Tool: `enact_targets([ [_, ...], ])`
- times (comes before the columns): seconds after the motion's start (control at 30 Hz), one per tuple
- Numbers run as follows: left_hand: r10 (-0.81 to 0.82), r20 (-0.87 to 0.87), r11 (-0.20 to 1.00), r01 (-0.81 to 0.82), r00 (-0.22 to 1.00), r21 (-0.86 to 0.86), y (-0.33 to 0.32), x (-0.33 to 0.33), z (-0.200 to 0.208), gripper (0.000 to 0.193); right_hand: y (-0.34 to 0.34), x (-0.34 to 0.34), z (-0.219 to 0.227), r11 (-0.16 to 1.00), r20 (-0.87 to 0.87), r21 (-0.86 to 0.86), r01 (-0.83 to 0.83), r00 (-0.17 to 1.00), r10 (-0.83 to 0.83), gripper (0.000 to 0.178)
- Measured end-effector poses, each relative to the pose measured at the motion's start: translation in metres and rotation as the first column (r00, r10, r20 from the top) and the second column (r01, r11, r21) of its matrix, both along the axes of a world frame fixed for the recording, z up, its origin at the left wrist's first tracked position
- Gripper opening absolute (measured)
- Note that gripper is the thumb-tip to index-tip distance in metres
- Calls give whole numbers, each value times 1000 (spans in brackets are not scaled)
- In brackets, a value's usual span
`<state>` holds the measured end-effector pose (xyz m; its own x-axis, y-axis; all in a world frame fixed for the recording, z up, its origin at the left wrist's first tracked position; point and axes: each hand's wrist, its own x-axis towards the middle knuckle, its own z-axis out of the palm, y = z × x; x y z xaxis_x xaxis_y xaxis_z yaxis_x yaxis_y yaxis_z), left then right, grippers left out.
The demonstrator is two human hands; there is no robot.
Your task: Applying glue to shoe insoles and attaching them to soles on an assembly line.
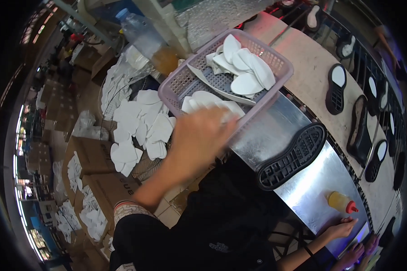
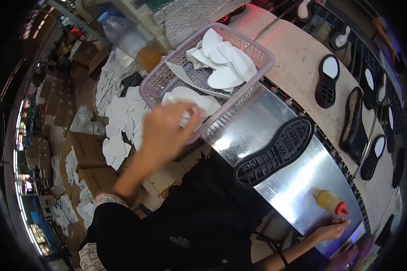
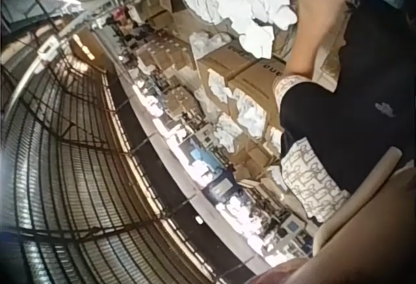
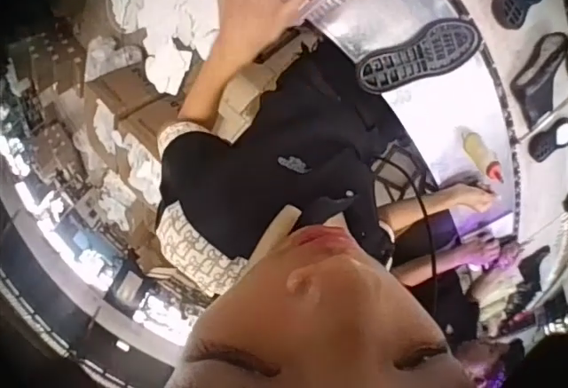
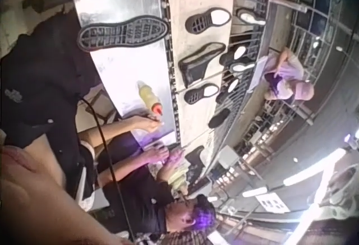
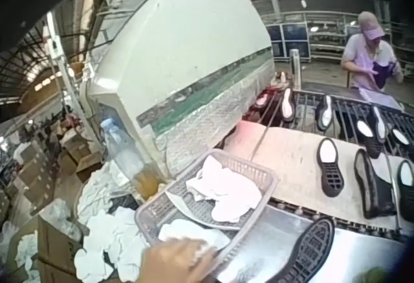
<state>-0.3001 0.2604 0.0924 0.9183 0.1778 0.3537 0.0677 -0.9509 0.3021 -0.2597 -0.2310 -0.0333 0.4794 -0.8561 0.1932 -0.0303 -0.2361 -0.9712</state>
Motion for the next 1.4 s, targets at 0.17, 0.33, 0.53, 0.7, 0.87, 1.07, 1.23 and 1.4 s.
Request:
enact_targets([
  [0.17, 69, -509, 980, 36, 858, 193, 47, 20, -17, 33, -38, -3, -23, 989, -47, 15, -148, 988, 149, 37],
  [0.33, 60, -375, 987, 2, 925, 162, 45, 11, 9, 19, -46, -29, -7, 838, 51, 36, -545, 838, 543, 80],
  [0.53, -303, 226, 868, 170, 926, 466, 24, 34, 84, 31, -61, -75, 7, 652, 157, 310, -692, 714, 683, 101],
  [0.7, -781, -35, 624, 780, 623, -41, -27, 112, 58, 16, -16, -79, 7, 609, 267, 368, -703, 707, 655, 86],
  [0.87, -770, -581, 496, 819, 262, -288, -89, 184, -1, 15, 37, -75, -9, 409, 465, 774, -484, 872, 154, 40],
  [1.07, -983, -61, 162, 969, 176, 187, -133, 192, -13, 32, 80, -78, 20, -15, 580, 814, -581, 809, 93, 42],
  [1.23, -934, -176, 292, 949, 310, 120, -109, 174, -12, 19, 77, -50, 19, -360, 678, 666, -653, 732, -71, 67],
  [1.4, -786, -177, 566, 574, 592, -591, -111, 171, -45, 20, 79, -23, 18, -472, 612, 626, -621, 766, -196, 72],
])
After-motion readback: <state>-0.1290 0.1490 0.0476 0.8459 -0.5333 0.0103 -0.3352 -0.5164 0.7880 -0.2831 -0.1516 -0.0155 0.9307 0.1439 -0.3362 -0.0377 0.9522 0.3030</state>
